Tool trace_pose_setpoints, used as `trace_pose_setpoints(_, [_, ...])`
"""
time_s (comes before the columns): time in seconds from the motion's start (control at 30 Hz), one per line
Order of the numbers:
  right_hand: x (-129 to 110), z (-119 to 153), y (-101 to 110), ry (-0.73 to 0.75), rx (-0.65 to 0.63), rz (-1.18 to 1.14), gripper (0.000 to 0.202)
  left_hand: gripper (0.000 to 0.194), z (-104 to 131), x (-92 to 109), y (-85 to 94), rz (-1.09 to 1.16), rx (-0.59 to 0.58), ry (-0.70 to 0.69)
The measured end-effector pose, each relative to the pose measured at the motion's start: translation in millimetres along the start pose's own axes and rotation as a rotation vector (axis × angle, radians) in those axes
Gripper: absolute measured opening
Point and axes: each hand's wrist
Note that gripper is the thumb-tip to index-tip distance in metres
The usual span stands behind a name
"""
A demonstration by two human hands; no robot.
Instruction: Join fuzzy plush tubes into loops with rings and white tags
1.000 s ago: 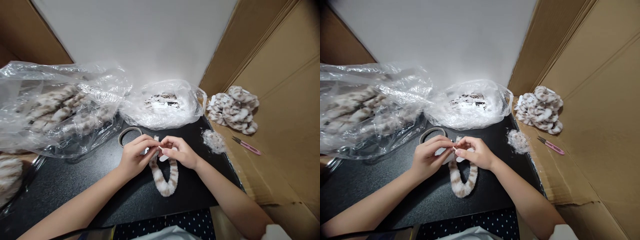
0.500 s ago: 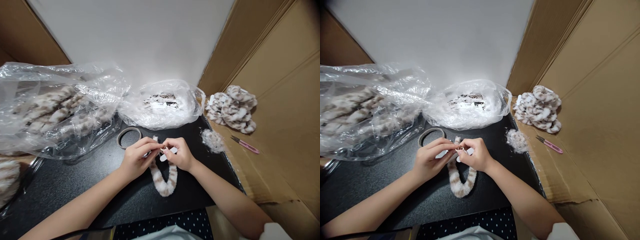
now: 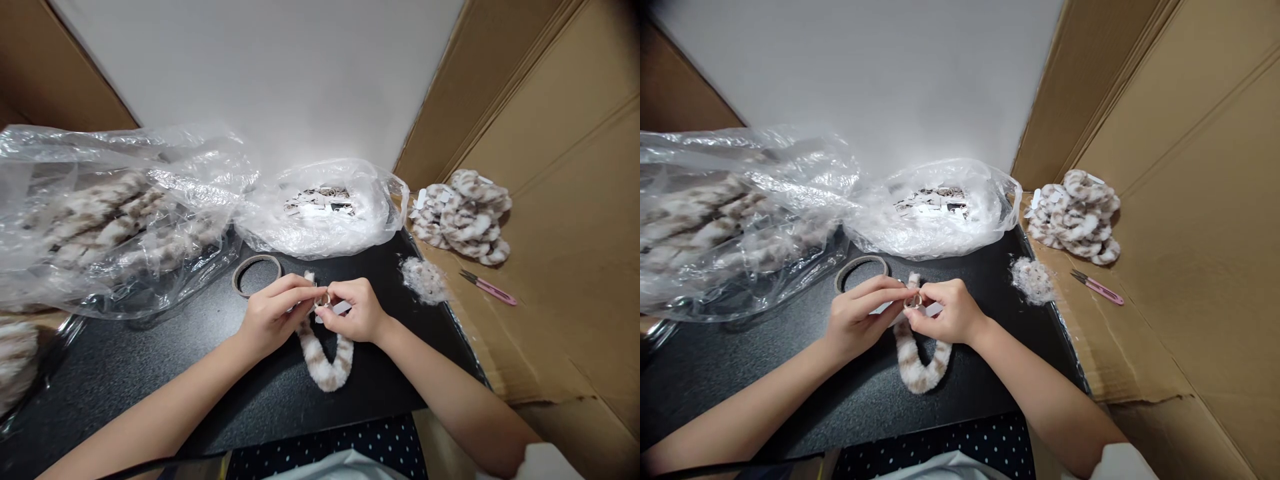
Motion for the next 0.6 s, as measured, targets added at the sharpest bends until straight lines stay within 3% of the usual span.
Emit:
trace_pose_setpoints(0.3, [8,1,0,0.121,-0.041,0.112,0.023,0.023,3,-3,-3.6,-0.002,-0.004,-0.006])
trace_pose_setpoints(0.6, [11,1,-1,0.012,-0.045,0.028,0.019,0.022,1,-1,-3.4,0.013,0.006,0.015])
Point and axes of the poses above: each hand's wrist, its own z-axis away from the middle knuckle, its own y-axis out of the back of the hand, x = y × z, and after that the axes turned 10 degrees about y, right-handed
